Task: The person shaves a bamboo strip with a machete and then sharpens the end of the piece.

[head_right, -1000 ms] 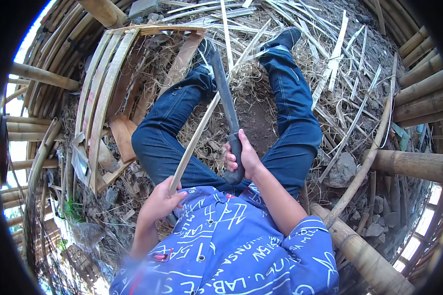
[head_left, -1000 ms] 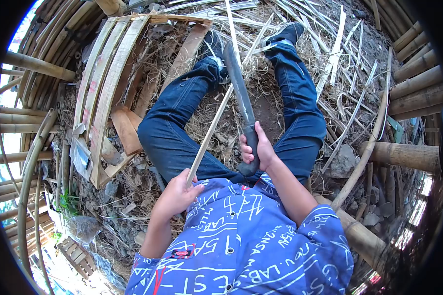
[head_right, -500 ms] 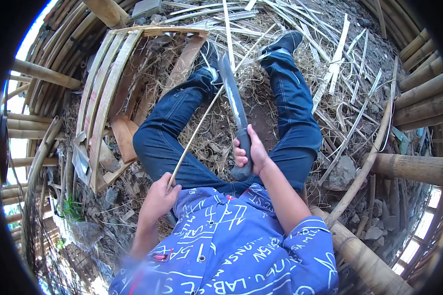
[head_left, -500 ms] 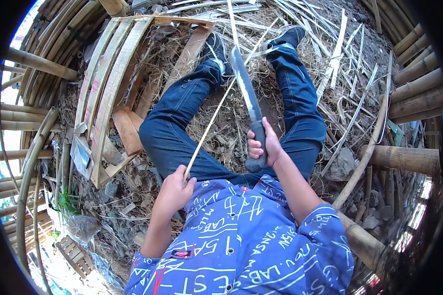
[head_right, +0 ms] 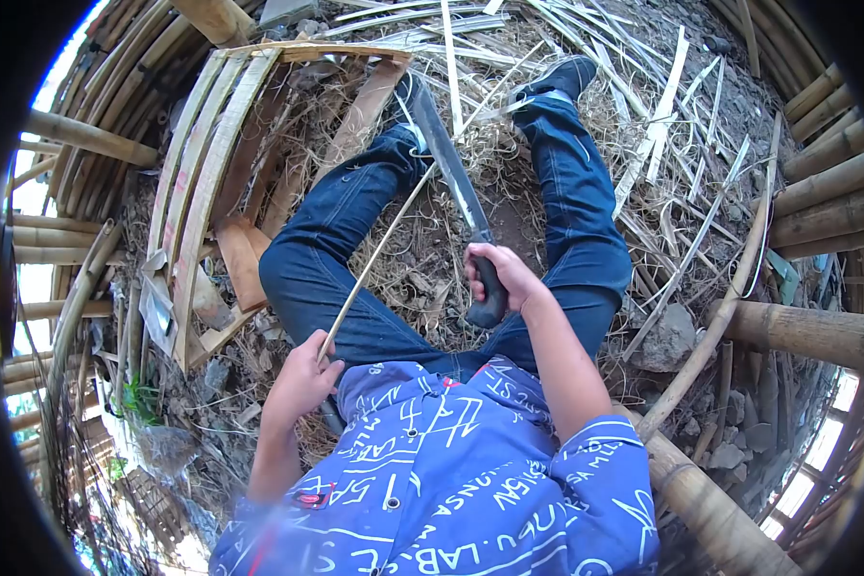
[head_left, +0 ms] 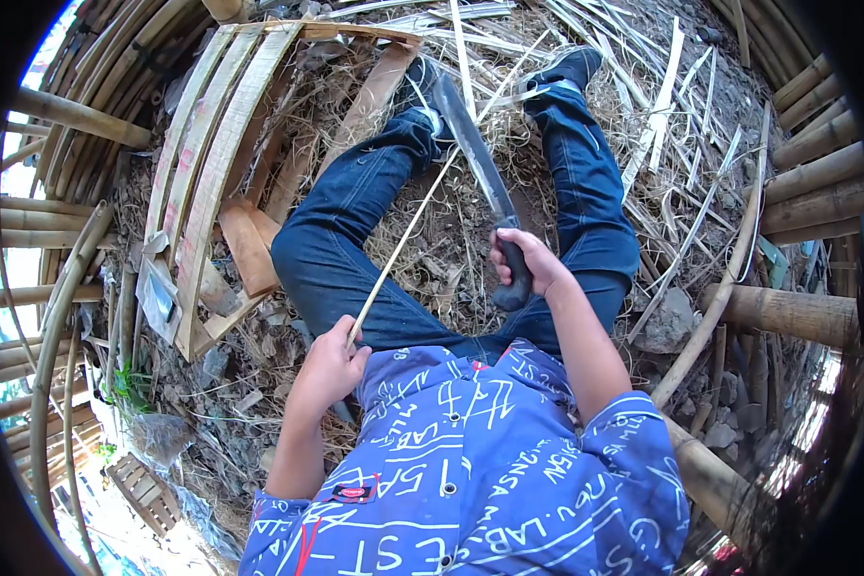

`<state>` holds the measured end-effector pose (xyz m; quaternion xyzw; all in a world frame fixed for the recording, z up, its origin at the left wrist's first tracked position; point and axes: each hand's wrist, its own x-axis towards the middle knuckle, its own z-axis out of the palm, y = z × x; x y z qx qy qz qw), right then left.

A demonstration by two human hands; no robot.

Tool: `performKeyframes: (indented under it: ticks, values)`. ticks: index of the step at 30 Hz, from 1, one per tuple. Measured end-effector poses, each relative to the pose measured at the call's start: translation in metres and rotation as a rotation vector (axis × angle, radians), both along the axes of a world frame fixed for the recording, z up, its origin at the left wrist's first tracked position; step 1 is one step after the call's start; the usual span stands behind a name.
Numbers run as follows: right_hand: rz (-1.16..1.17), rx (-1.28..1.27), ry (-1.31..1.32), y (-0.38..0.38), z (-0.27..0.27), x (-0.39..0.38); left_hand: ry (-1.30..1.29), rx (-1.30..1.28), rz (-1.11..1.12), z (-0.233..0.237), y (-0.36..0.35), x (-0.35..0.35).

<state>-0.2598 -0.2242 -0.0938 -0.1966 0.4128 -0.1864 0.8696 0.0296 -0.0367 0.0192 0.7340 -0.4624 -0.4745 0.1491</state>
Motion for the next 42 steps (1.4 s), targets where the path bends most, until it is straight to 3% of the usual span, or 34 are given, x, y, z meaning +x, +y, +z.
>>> performKeyframes:
  ticks: [1,3,5,7,9,11,15,19,28,32,35,42]
  values:
    - [0.000,-0.001,0.000,-0.004,0.000,0.003,0.010,0.010,-0.015,0.001,-0.001,0.000]
    - [-0.051,-0.347,0.374,-0.013,-0.001,0.008,0.024,0.017,-0.030,0.000,-0.002,-0.001]
    - [-0.078,-0.369,0.392,-0.020,-0.001,0.009,-0.003,0.028,-0.030,-0.001,-0.002,0.000]
    - [-0.037,-0.557,0.517,-0.024,-0.005,0.010,-0.005,0.031,-0.013,0.001,-0.003,-0.002]
    - [-0.008,-0.556,0.537,-0.025,0.004,0.011,-0.002,0.036,-0.003,0.005,-0.007,-0.004]
    - [-0.027,-0.344,0.469,-0.026,0.021,0.016,-0.055,0.007,-0.053,0.010,-0.011,-0.004]
    - [0.052,-0.243,0.386,-0.008,0.013,0.015,-0.041,0.015,-0.012,0.007,-0.014,-0.003]
    - [0.226,-0.244,0.333,0.017,0.023,0.020,-0.041,0.049,-0.013,0.004,-0.017,-0.003]
    - [0.046,-0.214,0.396,-0.003,0.025,0.019,-0.090,0.034,0.007,0.006,-0.005,-0.003]
    - [0.187,-0.226,0.361,0.012,0.028,0.019,-0.071,0.064,-0.032,0.006,-0.015,-0.005]
    - [0.152,-0.171,0.309,0.016,0.031,0.015,-0.061,-0.055,-0.025,-0.007,-0.007,0.000]
    - [0.193,-0.185,0.348,0.028,0.036,0.026,-0.053,-0.010,-0.034,-0.004,-0.010,0.000]
